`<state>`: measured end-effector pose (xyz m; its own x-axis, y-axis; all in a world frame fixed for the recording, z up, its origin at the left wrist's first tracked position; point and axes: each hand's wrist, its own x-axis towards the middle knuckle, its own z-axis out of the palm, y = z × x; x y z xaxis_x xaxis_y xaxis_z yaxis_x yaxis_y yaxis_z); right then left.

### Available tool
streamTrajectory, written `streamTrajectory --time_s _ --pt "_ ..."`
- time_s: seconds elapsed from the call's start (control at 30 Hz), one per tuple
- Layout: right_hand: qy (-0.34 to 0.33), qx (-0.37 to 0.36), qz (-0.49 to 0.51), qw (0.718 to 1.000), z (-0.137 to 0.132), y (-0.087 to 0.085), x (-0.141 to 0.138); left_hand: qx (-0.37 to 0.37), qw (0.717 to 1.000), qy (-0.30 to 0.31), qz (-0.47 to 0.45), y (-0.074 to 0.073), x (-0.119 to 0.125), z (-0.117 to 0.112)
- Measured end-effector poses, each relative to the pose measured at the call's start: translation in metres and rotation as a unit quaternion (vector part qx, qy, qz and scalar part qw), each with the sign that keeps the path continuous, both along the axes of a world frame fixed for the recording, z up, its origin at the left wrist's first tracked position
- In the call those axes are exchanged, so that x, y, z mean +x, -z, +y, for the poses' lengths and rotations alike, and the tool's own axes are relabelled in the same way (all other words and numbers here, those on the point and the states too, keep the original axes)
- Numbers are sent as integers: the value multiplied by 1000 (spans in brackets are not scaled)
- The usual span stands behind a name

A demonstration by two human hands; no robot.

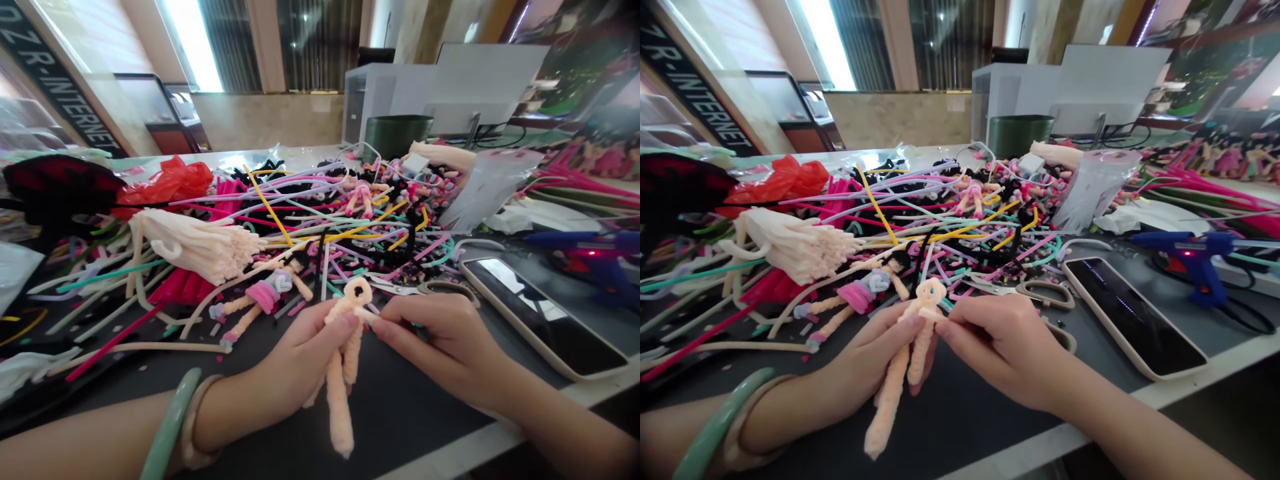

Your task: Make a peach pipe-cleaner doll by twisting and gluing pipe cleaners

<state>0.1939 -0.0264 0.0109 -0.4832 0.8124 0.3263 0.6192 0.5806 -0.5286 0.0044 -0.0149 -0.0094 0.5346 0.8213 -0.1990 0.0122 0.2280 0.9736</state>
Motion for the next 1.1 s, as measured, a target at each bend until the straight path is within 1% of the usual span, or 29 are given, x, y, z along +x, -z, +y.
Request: streamTrajectory --time_s 0.2,0.43,0.5,0.8,1.1 --pt "11 8 3 1000 0 -1 0 16 1000 8 15 -1 1 0" --pt "14 7 -3 1000 0 0 -1 17 999 -1 35 -1 1 1" --pt "17 6 -6 1000 1 0 -1 23 999 7 41 -1 0 1" --pt "26 -2 -5 1000 2 1 0 18 999 14 30 2 -1 2" --pt "28 6 9 1000 2 0 -2 16 999 -4 40 2 -2 1"
